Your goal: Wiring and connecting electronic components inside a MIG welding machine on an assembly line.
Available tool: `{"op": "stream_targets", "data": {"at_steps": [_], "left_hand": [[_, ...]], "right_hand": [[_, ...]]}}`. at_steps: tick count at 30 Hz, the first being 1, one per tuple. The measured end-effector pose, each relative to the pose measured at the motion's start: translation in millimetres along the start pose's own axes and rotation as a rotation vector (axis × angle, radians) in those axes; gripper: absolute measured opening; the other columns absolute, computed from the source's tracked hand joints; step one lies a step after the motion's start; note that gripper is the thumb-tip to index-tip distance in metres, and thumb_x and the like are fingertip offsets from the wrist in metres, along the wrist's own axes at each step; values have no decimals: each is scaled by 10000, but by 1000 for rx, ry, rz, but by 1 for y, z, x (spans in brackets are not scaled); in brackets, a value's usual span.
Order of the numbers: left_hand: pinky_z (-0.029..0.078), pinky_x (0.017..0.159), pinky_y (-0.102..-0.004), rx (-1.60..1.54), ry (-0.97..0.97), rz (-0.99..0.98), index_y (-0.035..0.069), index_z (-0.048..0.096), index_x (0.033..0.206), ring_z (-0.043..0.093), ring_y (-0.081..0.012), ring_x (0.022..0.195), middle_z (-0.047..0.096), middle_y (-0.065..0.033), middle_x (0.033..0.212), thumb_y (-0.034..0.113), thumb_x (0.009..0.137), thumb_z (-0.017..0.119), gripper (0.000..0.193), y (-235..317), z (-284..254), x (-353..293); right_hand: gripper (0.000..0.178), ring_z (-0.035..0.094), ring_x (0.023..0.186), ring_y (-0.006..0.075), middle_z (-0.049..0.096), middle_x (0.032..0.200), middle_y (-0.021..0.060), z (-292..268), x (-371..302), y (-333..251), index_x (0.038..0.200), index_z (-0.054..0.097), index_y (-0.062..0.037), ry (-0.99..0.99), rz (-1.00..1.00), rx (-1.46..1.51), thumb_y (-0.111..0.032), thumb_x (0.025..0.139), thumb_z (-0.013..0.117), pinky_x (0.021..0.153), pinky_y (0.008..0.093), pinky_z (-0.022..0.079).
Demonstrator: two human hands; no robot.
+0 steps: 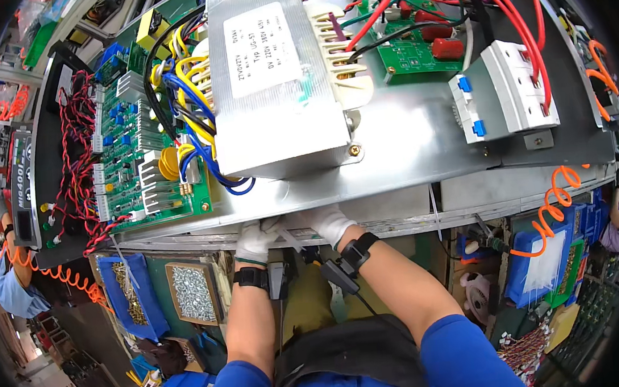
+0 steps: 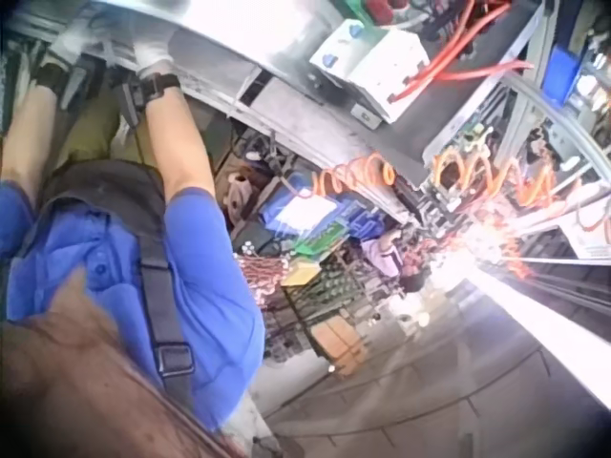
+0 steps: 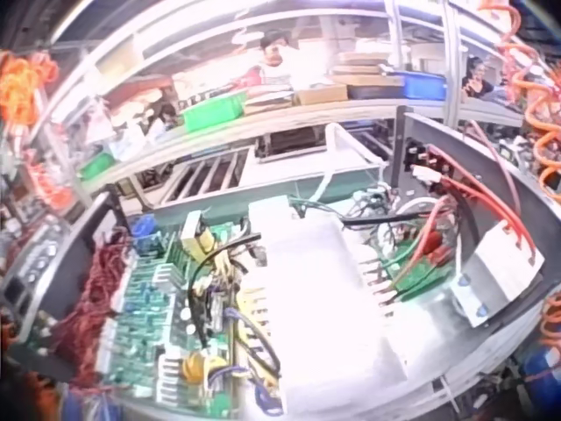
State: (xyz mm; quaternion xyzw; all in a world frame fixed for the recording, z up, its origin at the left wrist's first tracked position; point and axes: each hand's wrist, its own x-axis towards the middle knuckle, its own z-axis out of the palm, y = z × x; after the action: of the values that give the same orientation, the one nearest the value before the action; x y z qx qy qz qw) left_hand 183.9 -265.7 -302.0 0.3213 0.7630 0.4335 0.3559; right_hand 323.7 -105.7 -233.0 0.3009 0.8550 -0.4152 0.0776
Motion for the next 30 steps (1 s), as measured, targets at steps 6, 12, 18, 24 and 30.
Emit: {"op": "stream_targets", "data": {"at_steps": [6, 12, 18, 24, 30], "left_hand": [[485, 652, -364, 654, 57, 547, 19, 578, 997, 598, -241, 724, 605, -92, 842, 78, 732, 627, 276, 2, -39, 15], [469, 647, -339, 242, 25, 231, 65, 578, 960, 549, -226, 701, 565, -86, 809, 179, 789, 604, 208, 22, -21, -3], [443, 539, -326, -160, 167, 68, 30, 576, 892, 540, -195, 562, 567, -75, 696, 86, 793, 574, 114, 55, 4, -10], [259, 410, -211, -981, 62, -368, 69, 454, 948, 365, -57, 463, 431, 14, 625, 58, 860, 628, 195, 85, 5, -37], [278, 426, -191, -1015, 83, -355, 34, 481, 1018, 403, -67, 484, 520, -18, 701, 7, 839, 610, 222, 89, 20, -31]], "right_hand": [[109, 583, 756, 362, 612, 780, 159, 34, 17, 18, 799, 610, -65, 572, -384, -113, -122, 708, 623, 696, 451, 457], [345, 537, 1070, 322, 566, 1143, 175, 43, 21, 37, 1150, 563, -41, 234, -210, -173, -265, 889, 550, 934, 406, 426], [172, 607, 794, 388, 626, 810, 202, 40, 23, 34, 832, 650, -28, 418, -334, -313, -157, 732, 596, 721, 466, 470], [288, 620, 861, 370, 632, 905, 211, 24, 2, 19, 971, 632, -24, 390, -335, -365, -219, 758, 629, 765, 465, 489], [231, 629, 889, 310, 638, 981, 174, 7, -14, 20, 1007, 608, -38, 306, -449, -501, -157, 810, 601, 741, 436, 508]]}}
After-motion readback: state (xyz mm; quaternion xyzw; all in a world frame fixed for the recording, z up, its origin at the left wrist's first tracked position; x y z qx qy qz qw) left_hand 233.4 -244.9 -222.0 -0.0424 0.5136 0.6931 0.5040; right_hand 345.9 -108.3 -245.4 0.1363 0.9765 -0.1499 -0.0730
